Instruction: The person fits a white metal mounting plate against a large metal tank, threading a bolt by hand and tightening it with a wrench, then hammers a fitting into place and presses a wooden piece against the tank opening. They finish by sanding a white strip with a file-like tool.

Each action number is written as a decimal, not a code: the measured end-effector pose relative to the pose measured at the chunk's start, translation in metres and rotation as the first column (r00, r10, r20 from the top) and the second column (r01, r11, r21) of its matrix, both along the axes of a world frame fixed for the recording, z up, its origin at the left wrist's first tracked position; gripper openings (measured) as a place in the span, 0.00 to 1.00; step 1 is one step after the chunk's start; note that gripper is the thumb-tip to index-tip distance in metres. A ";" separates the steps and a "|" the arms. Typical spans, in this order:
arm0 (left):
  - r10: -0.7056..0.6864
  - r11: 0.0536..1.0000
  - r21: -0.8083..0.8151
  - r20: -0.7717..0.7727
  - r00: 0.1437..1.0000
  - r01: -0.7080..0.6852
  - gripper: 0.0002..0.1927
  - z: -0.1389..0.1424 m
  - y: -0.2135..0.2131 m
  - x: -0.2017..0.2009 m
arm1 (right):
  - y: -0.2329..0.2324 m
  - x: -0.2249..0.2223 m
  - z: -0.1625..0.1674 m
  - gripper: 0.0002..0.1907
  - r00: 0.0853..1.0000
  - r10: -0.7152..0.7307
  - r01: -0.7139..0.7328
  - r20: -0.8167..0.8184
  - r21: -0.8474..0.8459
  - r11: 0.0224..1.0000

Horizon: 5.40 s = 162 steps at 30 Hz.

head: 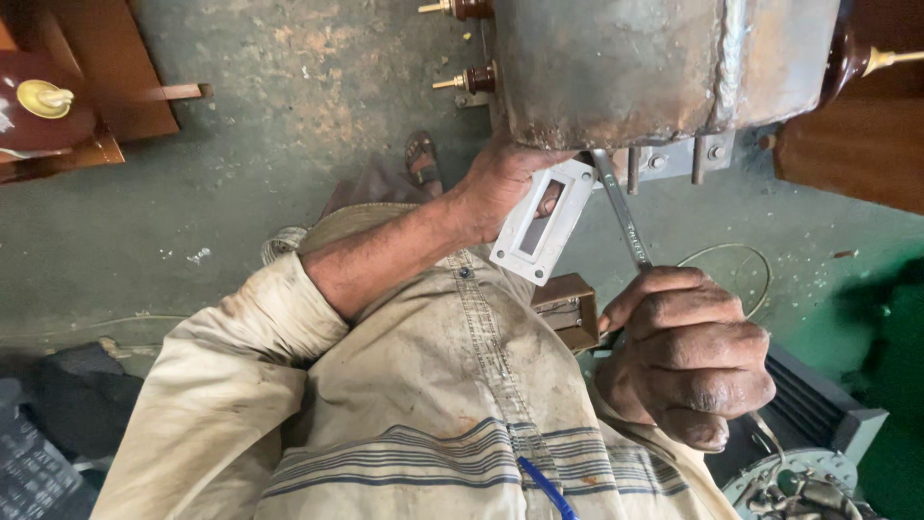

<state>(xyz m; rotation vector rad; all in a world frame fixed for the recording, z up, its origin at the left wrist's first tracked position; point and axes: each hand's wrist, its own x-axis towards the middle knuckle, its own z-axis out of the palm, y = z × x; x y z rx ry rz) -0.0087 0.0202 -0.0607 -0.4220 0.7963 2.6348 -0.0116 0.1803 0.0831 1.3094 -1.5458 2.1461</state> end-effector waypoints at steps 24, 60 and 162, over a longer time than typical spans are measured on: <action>-0.059 0.944 0.330 0.202 0.978 -0.011 0.23 0.038 0.022 0.030 | 0.024 0.069 -0.020 0.53 0.756 -0.623 0.511 -0.202 0.777 0.368; -0.032 0.830 0.554 0.165 0.986 -0.066 0.30 0.038 -0.001 0.014 | 0.015 0.034 -0.007 0.37 0.546 -0.760 0.519 -0.354 0.854 -0.025; -0.508 0.760 -0.560 -0.197 0.839 0.329 0.17 -0.003 0.027 0.042 | 0.047 0.048 -0.033 0.31 0.673 -0.695 0.402 -0.254 0.914 0.055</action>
